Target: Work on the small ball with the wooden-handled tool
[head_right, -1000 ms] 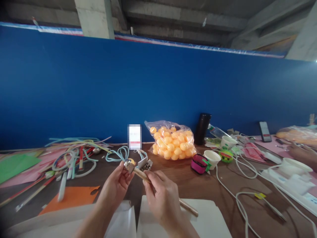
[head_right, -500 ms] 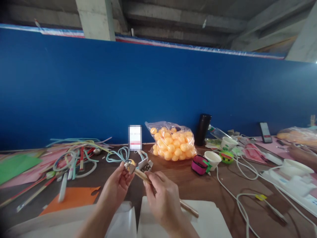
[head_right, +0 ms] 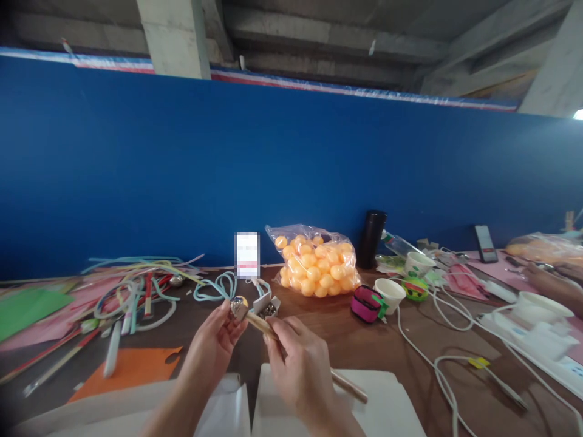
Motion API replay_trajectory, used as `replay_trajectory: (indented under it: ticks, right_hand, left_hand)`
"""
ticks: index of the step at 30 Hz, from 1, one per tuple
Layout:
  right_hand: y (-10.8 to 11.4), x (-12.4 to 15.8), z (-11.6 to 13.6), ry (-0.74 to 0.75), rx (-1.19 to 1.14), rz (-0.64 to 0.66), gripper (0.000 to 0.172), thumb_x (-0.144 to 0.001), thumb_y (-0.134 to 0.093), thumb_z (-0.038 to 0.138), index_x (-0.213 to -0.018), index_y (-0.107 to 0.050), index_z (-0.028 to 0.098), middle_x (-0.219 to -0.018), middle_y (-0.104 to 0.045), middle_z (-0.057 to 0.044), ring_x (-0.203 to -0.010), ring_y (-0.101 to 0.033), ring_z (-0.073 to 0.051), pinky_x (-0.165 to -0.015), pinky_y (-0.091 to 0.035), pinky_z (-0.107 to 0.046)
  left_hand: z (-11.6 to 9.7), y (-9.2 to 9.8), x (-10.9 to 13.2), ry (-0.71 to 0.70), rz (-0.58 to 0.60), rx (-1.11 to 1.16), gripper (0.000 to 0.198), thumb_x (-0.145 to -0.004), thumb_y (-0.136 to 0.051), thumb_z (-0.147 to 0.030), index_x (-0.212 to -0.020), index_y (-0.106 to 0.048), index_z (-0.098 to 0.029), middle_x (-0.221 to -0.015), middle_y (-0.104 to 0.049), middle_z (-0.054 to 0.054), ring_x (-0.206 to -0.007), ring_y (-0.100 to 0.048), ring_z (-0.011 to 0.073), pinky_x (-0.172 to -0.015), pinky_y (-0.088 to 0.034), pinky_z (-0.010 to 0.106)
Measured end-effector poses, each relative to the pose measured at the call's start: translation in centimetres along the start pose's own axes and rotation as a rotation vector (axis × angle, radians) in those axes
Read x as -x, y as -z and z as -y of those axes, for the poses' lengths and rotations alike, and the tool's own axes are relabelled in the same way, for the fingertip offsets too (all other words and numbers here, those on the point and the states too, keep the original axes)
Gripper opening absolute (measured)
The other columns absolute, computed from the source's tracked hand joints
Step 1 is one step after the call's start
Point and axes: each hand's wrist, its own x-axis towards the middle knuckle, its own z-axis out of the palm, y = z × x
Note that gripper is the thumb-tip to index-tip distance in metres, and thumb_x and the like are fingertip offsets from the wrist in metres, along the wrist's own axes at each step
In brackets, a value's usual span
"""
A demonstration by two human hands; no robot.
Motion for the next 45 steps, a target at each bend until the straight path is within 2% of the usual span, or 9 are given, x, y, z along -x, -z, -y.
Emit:
replay_trajectory:
  ticks: [4, 10, 17, 23, 31, 36, 40, 45]
  right_hand:
    - [0.09, -0.10, 0.15, 0.004, -0.002, -0.023, 0.026, -0.089, -0.051, 0.019, -0.110, -0.066, 0.022, -0.093, -0.069, -0.007, -0.081, -0.067, -0.017, -0.078, -0.053, -0.026]
    - [0.35, -0.21, 0.01, -0.008, 0.013, -0.070, 0.024, -0.089, -0.051, 0.022, -0.108, -0.066, 0.021, -0.092, -0.069, -0.007, -0.080, -0.067, -0.017, -0.077, -0.054, -0.025]
    - [0.02, 0.02, 0.16, -0.008, -0.017, -0.014, 0.025, -0.088, -0.052, 0.019, -0.110, -0.065, 0.023, -0.095, -0.069, -0.006, -0.084, -0.067, -0.017, -0.079, -0.053, -0.026]
    - [-0.03, -0.04, 0.10, -0.017, -0.023, -0.034, 0.025, -0.089, -0.052, 0.019, -0.111, -0.065, 0.022, -0.095, -0.069, -0.007, -0.084, -0.066, -0.017, -0.080, -0.052, -0.027]
    - [-0.07, 0.01, -0.07, -0.008, -0.015, -0.030, 0.026, -0.089, -0.052, 0.019, -0.111, -0.065, 0.023, -0.096, -0.069, -0.006, -0.086, -0.066, -0.017, -0.080, -0.051, -0.026]
    - [-0.18, 0.11, -0.14, -0.009, -0.018, -0.006, 0.024, -0.089, -0.053, 0.019, -0.109, -0.065, 0.023, -0.095, -0.069, -0.005, -0.084, -0.065, -0.017, -0.079, -0.051, -0.026]
    - [-0.14, 0.11, -0.06, 0.003, -0.031, -0.024, 0.026, -0.088, -0.053, 0.018, -0.111, -0.064, 0.023, -0.097, -0.068, -0.006, -0.086, -0.065, -0.017, -0.080, -0.050, -0.026]
    - [-0.16, 0.17, -0.13, -0.001, 0.007, 0.017, 0.026, -0.088, -0.052, 0.018, -0.110, -0.065, 0.024, -0.094, -0.068, -0.005, -0.082, -0.065, -0.017, -0.078, -0.051, -0.026]
  left_hand:
    - [-0.13, -0.01, 0.01, -0.001, -0.024, 0.018, 0.007, -0.078, -0.067, -0.017, -0.081, -0.064, -0.012, -0.071, -0.066, 0.004, -0.060, -0.064, 0.0109, -0.064, -0.057, 0.023]
    - [-0.37, -0.13, 0.00, 0.004, -0.057, 0.030, 0.006, -0.084, -0.058, -0.013, -0.086, -0.064, -0.011, -0.075, -0.068, 0.007, -0.066, -0.068, 0.0137, -0.064, -0.058, 0.024]
    - [-0.33, -0.13, 0.04, 0.024, -0.022, 0.076, 0.005, -0.084, -0.058, -0.014, -0.084, -0.063, -0.012, -0.071, -0.066, 0.004, -0.057, -0.062, 0.0091, -0.062, -0.058, 0.023]
    - [-0.55, -0.45, 0.22, 0.041, -0.035, 0.050, 0.006, -0.085, -0.057, -0.014, -0.084, -0.062, -0.011, -0.070, -0.065, 0.005, -0.061, -0.065, 0.0119, -0.061, -0.058, 0.023]
    - [-0.61, -0.47, 0.17, 0.033, -0.069, 0.057, 0.008, -0.086, -0.055, -0.013, -0.082, -0.061, -0.011, -0.066, -0.063, 0.004, -0.056, -0.063, 0.0096, -0.061, -0.058, 0.022]
    - [-0.43, -0.32, 0.10, 0.038, -0.031, 0.054, 0.004, -0.085, -0.058, -0.014, -0.083, -0.061, -0.011, -0.069, -0.064, 0.004, -0.056, -0.062, 0.0092, -0.060, -0.057, 0.022]
    - [-0.27, -0.13, -0.04, 0.029, -0.066, 0.037, 0.004, -0.084, -0.060, -0.015, -0.083, -0.061, -0.012, -0.069, -0.064, 0.004, -0.057, -0.063, 0.0101, -0.060, -0.057, 0.022]
    - [0.00, 0.14, -0.27, 0.040, -0.040, 0.027, 0.005, -0.082, -0.063, -0.016, -0.085, -0.062, -0.012, -0.072, -0.065, 0.005, -0.058, -0.063, 0.0104, -0.061, -0.057, 0.023]
